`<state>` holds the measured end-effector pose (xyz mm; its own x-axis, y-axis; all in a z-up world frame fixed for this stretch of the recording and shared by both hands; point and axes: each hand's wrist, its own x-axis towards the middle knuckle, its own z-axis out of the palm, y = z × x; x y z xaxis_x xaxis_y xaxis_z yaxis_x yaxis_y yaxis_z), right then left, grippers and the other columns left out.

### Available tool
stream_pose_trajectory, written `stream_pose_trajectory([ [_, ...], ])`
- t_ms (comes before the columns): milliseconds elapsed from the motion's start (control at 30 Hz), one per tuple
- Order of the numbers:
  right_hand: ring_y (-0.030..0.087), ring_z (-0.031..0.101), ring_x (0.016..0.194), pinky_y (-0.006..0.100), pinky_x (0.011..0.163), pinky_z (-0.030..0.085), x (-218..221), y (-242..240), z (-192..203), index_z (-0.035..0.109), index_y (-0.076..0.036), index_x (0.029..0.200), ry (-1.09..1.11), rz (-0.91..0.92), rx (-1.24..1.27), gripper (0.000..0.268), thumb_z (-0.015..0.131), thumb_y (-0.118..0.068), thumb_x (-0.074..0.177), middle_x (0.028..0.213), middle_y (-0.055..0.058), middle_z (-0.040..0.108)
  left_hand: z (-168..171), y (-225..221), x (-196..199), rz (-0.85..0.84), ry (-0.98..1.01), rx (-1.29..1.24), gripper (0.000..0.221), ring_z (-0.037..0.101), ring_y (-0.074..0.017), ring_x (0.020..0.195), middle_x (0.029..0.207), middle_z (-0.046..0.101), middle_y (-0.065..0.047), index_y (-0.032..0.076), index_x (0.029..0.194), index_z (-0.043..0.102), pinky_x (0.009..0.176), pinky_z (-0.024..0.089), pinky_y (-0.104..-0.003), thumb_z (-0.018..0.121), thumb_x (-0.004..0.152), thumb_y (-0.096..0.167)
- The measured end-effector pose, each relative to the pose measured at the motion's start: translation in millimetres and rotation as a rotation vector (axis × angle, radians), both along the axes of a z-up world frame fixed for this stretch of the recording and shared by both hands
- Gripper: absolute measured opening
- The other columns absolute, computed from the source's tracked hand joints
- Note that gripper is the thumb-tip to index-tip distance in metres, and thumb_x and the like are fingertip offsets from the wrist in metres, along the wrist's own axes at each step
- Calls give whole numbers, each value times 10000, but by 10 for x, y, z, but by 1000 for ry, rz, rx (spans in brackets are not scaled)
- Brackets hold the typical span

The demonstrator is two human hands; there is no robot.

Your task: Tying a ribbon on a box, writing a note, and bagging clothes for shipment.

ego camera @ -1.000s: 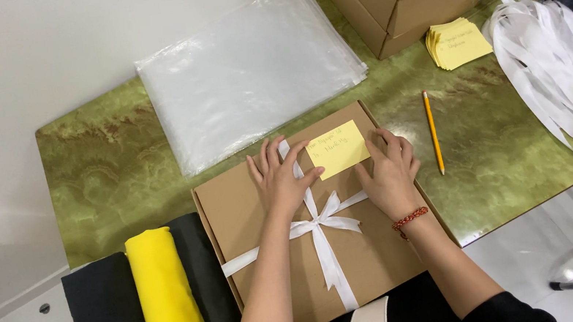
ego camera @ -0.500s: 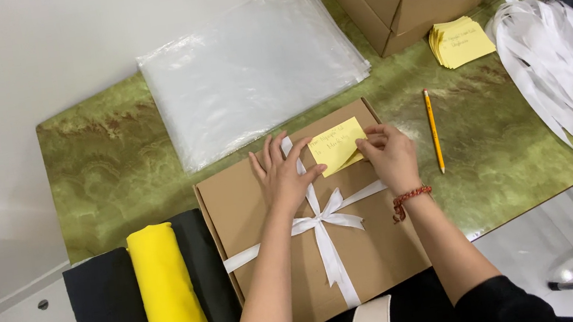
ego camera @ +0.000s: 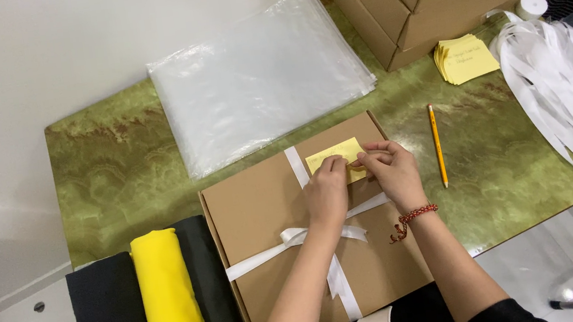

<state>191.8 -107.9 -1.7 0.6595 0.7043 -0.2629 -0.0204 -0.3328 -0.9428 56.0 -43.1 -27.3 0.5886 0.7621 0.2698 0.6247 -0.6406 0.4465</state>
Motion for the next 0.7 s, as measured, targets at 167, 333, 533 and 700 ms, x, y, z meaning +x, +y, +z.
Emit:
stream_pose_trajectory([
  [167, 183, 672, 829, 345, 721, 551, 210, 0, -206, 774, -50, 1211, -126, -9, -65, 247, 711, -195, 1022, 1002, 119, 759, -282, 40, -93, 17, -110, -5, 91, 782, -192, 960, 1076, 729, 45, 194, 1089, 712, 759, 649, -336, 624, 1067, 198],
  [333, 216, 749, 1035, 398, 925, 570, 179, 41, -75, 817, -219, 1264, -197, 138, -222, 308, 751, -324, 982, 1078, 26, 813, -185, -22, -157, 39, -173, 45, 76, 783, -160, 915, 1024, 713, 93, 235, 1087, 698, 739, 646, -297, 627, 1069, 215],
  [533, 141, 736, 932, 343, 900, 569, 118, 11, 151, 814, -139, 1229, -85, 99, -167, 336, 667, -157, 927, 1046, 37, 833, 124, -197, -71, 72, -219, 144, 95, 791, -181, 846, 999, 730, 60, 221, 1115, 691, 686, 658, -318, 688, 1032, 175],
  [700, 181, 718, 922, 367, 825, 601, -3, -75, 333, 763, -141, 1320, -165, 62, -25, 367, 606, -97, 992, 1029, 137, 822, 256, -320, 169, 108, -357, 124, 68, 779, -196, 1086, 1152, 791, 47, 263, 1101, 714, 819, 650, -343, 719, 1035, 247],
])
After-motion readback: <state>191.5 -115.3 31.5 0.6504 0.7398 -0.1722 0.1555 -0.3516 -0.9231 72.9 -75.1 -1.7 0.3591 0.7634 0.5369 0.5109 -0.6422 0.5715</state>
